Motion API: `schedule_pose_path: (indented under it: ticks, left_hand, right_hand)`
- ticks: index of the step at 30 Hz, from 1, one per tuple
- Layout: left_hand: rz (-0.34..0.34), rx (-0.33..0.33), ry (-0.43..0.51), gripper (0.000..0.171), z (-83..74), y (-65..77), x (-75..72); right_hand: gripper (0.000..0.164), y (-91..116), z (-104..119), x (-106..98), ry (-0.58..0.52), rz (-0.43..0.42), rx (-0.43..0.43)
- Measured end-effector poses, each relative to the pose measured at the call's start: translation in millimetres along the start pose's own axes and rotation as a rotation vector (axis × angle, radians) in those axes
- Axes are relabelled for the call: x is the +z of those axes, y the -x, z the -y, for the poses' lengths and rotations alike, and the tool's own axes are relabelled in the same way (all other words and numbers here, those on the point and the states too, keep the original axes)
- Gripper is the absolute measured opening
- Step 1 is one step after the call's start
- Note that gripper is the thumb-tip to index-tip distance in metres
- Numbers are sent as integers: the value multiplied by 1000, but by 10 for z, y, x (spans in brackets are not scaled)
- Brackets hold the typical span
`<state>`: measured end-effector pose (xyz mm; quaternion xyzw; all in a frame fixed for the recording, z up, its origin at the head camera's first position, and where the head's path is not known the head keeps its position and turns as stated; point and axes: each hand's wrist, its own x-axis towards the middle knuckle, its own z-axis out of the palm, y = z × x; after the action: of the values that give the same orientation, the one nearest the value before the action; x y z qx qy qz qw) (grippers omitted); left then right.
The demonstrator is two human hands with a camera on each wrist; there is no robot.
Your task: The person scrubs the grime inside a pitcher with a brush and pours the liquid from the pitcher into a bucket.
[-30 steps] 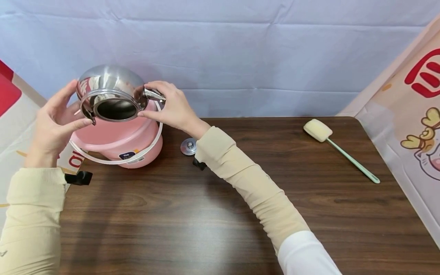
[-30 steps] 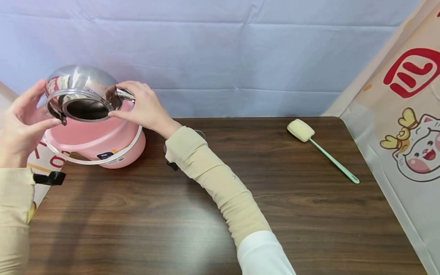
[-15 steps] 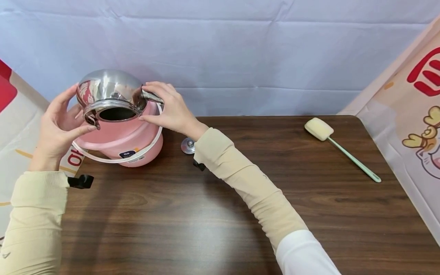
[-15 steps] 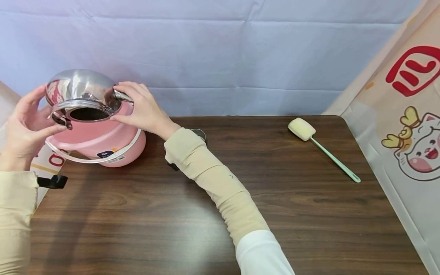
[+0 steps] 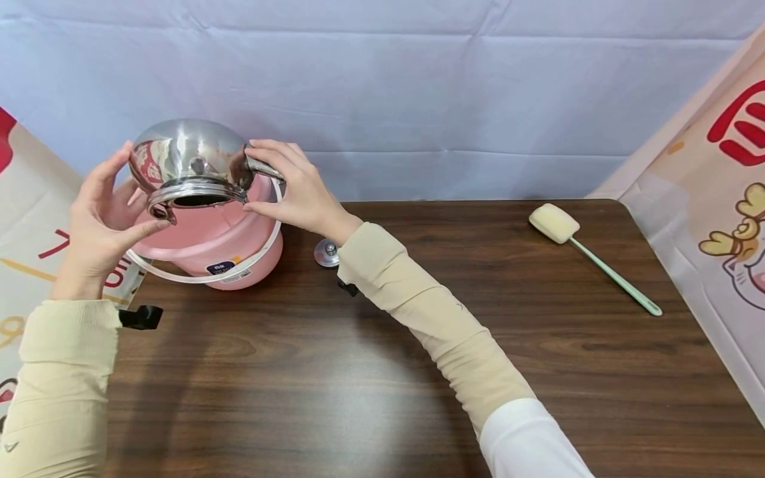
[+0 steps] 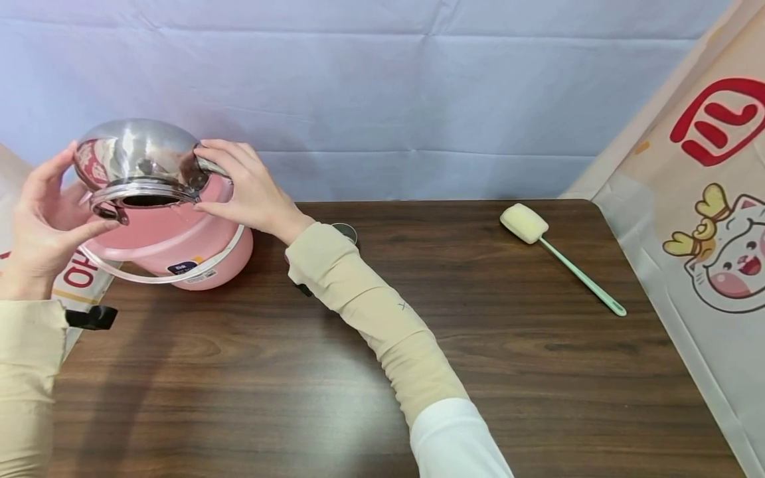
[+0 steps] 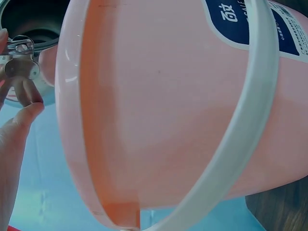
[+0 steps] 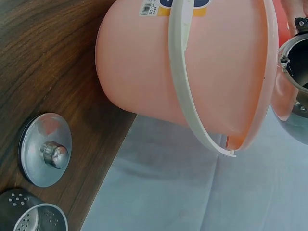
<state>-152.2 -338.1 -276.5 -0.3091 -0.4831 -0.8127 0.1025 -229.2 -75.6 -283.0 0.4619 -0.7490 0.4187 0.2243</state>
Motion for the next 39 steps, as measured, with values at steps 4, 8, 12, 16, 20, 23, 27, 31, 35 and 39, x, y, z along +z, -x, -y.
schedule_pose_path:
  ticks: [4, 8, 12, 16, 20, 23, 27, 31, 35, 39]
  left_hand:
    - [8, 10, -33, 91, -26, -2, 22]
    - [1, 22, -51, 89, -37, 5, 42]
    - [-9, 42, -76, 88, -59, 7, 73]
    - [-21, 75, -87, 87, -93, -9, 114]
    - [-35, 113, -95, 85, -117, -27, 153]
    - [-41, 134, -107, 84, -125, -28, 173]
    - [-50, 162, -109, 83, -122, -16, 199]
    - [-51, 185, -104, 81, -118, -16, 229]
    - [-59, 194, -132, 79, -140, -30, 265]
    - [-80, 199, -158, 78, -164, -42, 292]
  right_hand:
    - [66, 1, -8, 14, 4, -37, -58]
    - [65, -1, -10, 15, -5, -49, -86]
    - [65, -8, -2, 6, -10, -52, -103]
    - [63, -35, 12, -10, -19, -72, -146]
    - [63, -61, 25, -29, -27, -91, -192]
    - [62, -63, 31, -35, -33, -107, -218]
    - [61, -66, 35, -31, -34, -131, -262]
    - [60, -86, 42, -39, -30, -140, -295]
    - [60, -117, 52, -62, -27, -142, -311]
    - [61, -141, 64, -82, -23, -140, -313]
